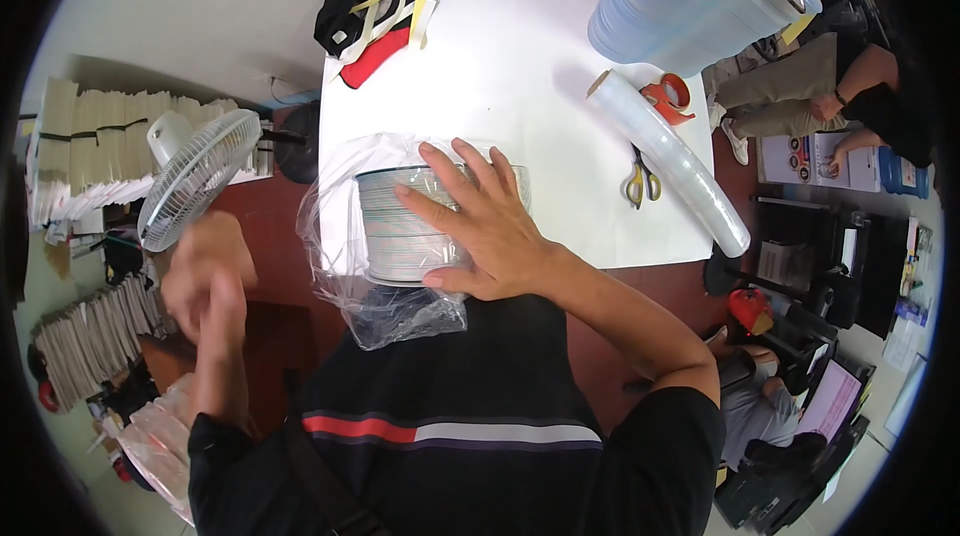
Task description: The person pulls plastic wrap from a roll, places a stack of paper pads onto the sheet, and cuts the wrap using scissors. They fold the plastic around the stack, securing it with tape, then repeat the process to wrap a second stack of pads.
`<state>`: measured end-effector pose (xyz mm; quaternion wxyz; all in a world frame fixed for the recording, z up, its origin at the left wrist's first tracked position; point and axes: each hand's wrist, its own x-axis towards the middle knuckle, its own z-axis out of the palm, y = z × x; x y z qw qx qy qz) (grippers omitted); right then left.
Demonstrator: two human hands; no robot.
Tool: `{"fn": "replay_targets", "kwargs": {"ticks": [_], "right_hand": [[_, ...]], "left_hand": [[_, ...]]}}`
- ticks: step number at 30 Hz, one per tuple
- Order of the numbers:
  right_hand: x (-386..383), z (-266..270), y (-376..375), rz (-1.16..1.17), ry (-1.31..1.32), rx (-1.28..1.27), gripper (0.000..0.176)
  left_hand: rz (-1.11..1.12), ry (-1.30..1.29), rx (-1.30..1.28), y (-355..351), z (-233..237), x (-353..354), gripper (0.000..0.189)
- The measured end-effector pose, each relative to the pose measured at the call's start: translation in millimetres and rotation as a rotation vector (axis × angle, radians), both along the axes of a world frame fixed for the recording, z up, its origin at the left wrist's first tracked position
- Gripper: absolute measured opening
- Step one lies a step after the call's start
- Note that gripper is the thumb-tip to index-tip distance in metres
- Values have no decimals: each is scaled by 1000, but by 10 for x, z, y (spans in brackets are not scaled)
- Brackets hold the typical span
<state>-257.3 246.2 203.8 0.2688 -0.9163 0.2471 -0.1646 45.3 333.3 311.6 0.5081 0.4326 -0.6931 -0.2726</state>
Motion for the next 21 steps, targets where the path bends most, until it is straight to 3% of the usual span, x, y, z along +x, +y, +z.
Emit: {"fn": "replay_targets", "kwargs": {"ticks": [1, 3, 4, 5, 6, 8, 14, 19, 21], "right_hand": [[-26, -22, -15, -2, -12, 6, 87], [-111, -100, -72, 48, -29, 39, 93], [-131, -125, -117, 69, -36, 53, 95], [-141, -99, -138, 92, -76, 98, 98], [-160, -43, -152, 116, -112, 147, 100], [-186, -6, -136, 146, -114, 166, 104], [-96, -105, -31, 26, 3, -39, 109], [-28, -3, -48, -5, 57, -34, 112], [-23, 9, -65, -9, 4, 23, 115]], "left_hand": [[300, -226, 169, 35, -204, 123, 24], [257, -389, 198, -8, -847, 165, 40], [92, -424, 165, 33, -1048, 124, 55], [-26, -258, 207, 73, -1186, 7, 64], [-108, -361, 164, 25, -1155, -66, 68], [-85, -264, 112, -109, -1220, -187, 67], [-218, -449, -58, -207, -1313, -292, 65], [-331, -568, -4, -427, -1036, -453, 37], [-354, -581, -16, -510, -967, -516, 38]]}}
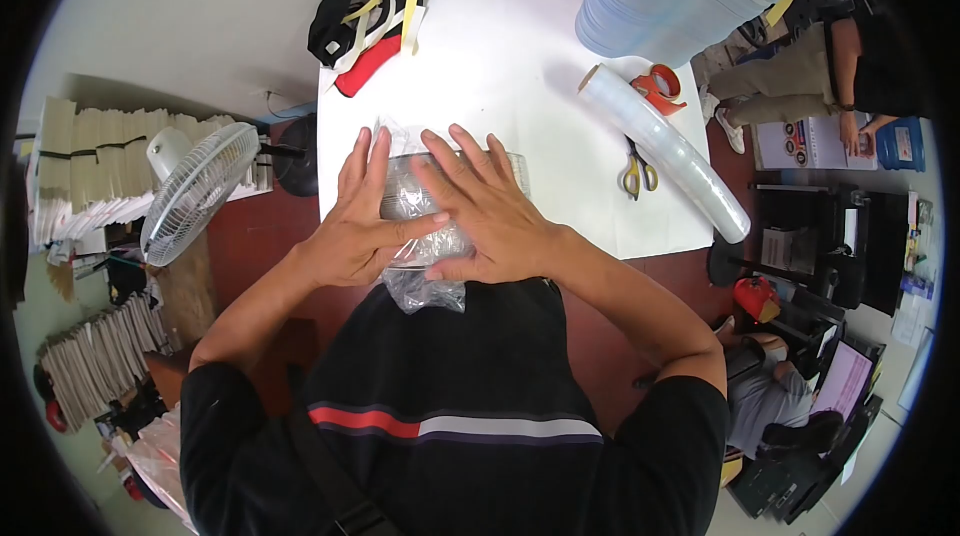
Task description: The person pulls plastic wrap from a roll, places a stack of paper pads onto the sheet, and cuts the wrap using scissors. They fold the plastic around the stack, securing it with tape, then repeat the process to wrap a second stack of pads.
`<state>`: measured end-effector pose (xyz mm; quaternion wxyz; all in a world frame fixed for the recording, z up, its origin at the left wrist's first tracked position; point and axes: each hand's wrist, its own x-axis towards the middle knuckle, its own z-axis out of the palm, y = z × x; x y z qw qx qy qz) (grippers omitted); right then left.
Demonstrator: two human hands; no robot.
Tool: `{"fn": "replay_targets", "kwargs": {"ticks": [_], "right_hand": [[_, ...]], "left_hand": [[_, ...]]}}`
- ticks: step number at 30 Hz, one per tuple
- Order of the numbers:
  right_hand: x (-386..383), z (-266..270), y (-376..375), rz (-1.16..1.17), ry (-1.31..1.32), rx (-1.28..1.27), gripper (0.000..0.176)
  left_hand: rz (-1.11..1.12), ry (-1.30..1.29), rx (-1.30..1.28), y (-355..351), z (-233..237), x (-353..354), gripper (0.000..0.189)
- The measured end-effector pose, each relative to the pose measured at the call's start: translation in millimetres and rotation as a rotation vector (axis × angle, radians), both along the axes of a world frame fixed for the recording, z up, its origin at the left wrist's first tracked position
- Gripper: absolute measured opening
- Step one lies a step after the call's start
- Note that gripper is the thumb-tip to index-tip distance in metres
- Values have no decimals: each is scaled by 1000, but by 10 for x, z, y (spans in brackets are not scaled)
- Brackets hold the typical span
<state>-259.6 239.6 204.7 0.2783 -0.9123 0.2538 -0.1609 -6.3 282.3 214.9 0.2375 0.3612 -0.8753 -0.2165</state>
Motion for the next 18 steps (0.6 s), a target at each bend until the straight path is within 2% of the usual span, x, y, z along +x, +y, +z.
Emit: {"fn": "replay_targets", "kwargs": {"ticks": [4, 7, 10, 13, 14, 17, 18], "right_hand": [[-33, -110, 2, -64, -284, 132, 121], [-31, -238, -4, -77, -566, 216, 113], [-226, -27, 209, -67, -607, 88, 88], [-174, 182, 353, 11, -344, -188, 57], [-79, 247, 370, -13, -355, -254, 31], [-10, 336, 362, 130, -332, -379, 19], [-19, 389, 361, 89, -374, -324, 15]], "left_hand": [[-8, 39, 101, -104, 39, -73, 39], [57, 131, 105, -105, -10, -116, 35], [112, 153, 94, -92, -37, -92, 31], [139, 229, 109, -89, -104, -79, 29], [130, 236, 104, -107, -114, -88, 29], [121, 247, 98, -110, -117, -82, 29], [121, 243, 103, -101, -118, -66, 29]]}}
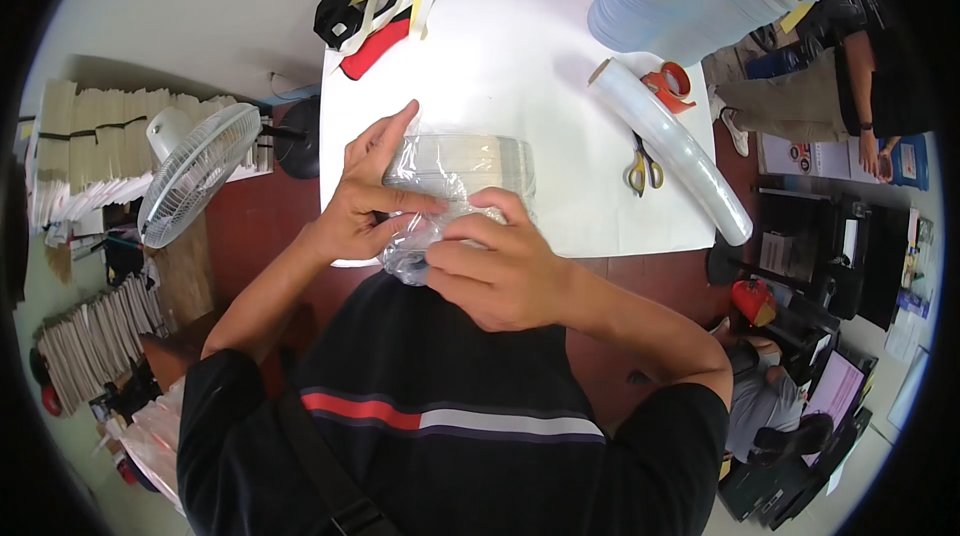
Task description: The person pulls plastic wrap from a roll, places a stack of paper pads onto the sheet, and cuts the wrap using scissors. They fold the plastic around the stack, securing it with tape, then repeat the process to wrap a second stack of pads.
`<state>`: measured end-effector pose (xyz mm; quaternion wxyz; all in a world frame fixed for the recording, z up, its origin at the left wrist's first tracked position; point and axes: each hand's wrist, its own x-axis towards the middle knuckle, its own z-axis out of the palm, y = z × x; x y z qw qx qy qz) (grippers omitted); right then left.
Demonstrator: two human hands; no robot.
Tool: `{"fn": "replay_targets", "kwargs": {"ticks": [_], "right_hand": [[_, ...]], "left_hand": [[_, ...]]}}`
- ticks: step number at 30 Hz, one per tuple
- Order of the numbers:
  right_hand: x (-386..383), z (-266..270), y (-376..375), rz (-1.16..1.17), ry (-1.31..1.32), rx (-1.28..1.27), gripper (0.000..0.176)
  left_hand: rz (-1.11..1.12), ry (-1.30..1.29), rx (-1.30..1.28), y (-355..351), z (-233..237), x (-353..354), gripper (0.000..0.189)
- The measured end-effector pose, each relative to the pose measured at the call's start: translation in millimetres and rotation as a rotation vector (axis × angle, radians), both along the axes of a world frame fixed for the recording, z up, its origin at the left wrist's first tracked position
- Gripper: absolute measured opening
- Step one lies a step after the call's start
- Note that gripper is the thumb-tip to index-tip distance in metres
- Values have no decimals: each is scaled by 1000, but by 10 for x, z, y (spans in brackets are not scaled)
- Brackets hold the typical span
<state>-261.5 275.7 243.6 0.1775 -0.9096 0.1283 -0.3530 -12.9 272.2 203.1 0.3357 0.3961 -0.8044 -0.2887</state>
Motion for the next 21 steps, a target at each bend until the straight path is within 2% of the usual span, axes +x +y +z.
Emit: {"fn": "replay_targets", "kwargs": {"ticks": [3, 4, 6, 9, 11, 12, 15, 21], "right_hand": [[-136, 122, -49, -78, -86, 206, 15], [-151, 131, -89, -95, -54, 157, 19], [-25, 44, -88, -143, -201, 297, 27], [131, 27, -137, -90, -159, 183, 34], [135, -25, -150, 93, -13, -9, 30], [140, 7, -168, 168, -36, -61, 26], [152, 53, -243, 197, -61, -100, 26], [350, -257, -381, -2, -203, 60, 21]], "left_hand": [[-3, 5, 23, 42, -35, 43, 27], [-4, 7, 29, 54, -37, 61, 27], [0, 8, 51, 95, 5, 39, 25], [10, 7, 62, 140, 1, -3, 24], [4, 3, 55, 154, 0, -32, 24], [-3, 1, 48, 158, 8, -45, 24], [-5, 0, 58, 167, 22, -30, 25], [-12, -16, 101, 176, 28, 8, 24]]}}
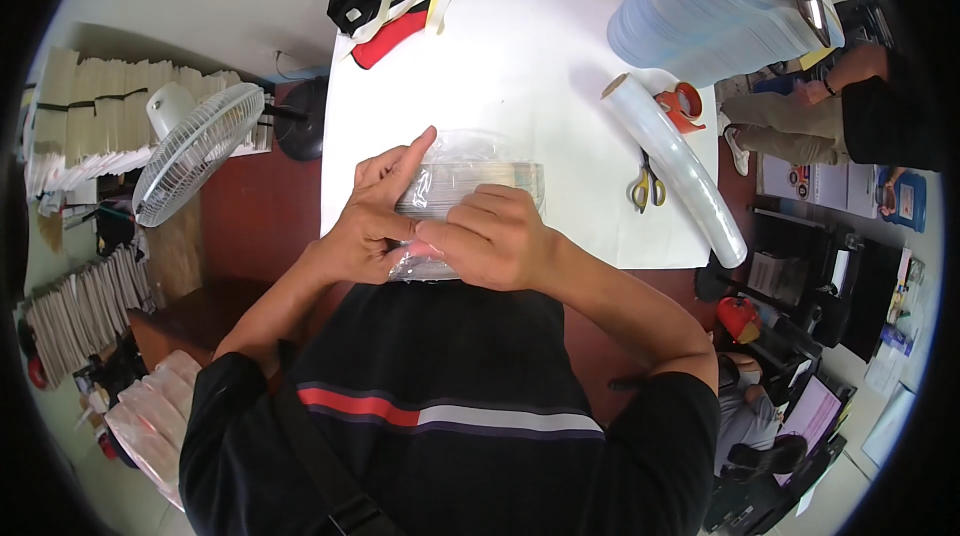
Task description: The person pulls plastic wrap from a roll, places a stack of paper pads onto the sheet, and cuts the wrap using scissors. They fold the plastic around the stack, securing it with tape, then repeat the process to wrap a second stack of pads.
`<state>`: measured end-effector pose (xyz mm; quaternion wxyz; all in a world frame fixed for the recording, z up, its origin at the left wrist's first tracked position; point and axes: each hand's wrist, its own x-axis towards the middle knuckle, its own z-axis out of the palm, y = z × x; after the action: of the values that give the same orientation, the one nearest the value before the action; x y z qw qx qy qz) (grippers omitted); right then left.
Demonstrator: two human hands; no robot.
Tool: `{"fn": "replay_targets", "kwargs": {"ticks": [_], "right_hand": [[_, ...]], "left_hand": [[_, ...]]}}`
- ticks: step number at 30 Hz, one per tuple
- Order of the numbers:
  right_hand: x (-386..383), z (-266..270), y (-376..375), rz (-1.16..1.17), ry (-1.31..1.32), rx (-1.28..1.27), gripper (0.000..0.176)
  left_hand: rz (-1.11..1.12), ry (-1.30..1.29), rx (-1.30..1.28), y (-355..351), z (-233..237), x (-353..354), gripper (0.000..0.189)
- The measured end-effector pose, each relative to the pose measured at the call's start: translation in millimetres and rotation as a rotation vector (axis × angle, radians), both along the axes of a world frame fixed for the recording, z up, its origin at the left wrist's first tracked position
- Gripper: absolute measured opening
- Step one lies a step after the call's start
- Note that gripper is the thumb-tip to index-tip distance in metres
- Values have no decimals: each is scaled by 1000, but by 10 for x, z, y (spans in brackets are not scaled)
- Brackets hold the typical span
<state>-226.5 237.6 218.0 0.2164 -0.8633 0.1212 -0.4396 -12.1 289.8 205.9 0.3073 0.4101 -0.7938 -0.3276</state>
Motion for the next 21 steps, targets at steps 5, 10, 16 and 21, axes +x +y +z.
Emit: {"fn": "replay_targets", "kwargs": {"ticks": [5, 10, 16, 21], "right_hand": [[14, -138, 17, -95, 53, 64, 22], [-52, -186, 33, -126, 85, 108, 23], [-107, -144, 67, -104, 61, 316, 23], [-90, -147, 88, -286, 187, 142, 57]], "left_hand": [[34, 319, 88, -11, -127, 62, 49], [97, 77, -26, 54, 12, -121, 110], [121, -117, 1, 113, -37, -115, 134], [128, -41, 47, 174, -42, -73, 146]]}}
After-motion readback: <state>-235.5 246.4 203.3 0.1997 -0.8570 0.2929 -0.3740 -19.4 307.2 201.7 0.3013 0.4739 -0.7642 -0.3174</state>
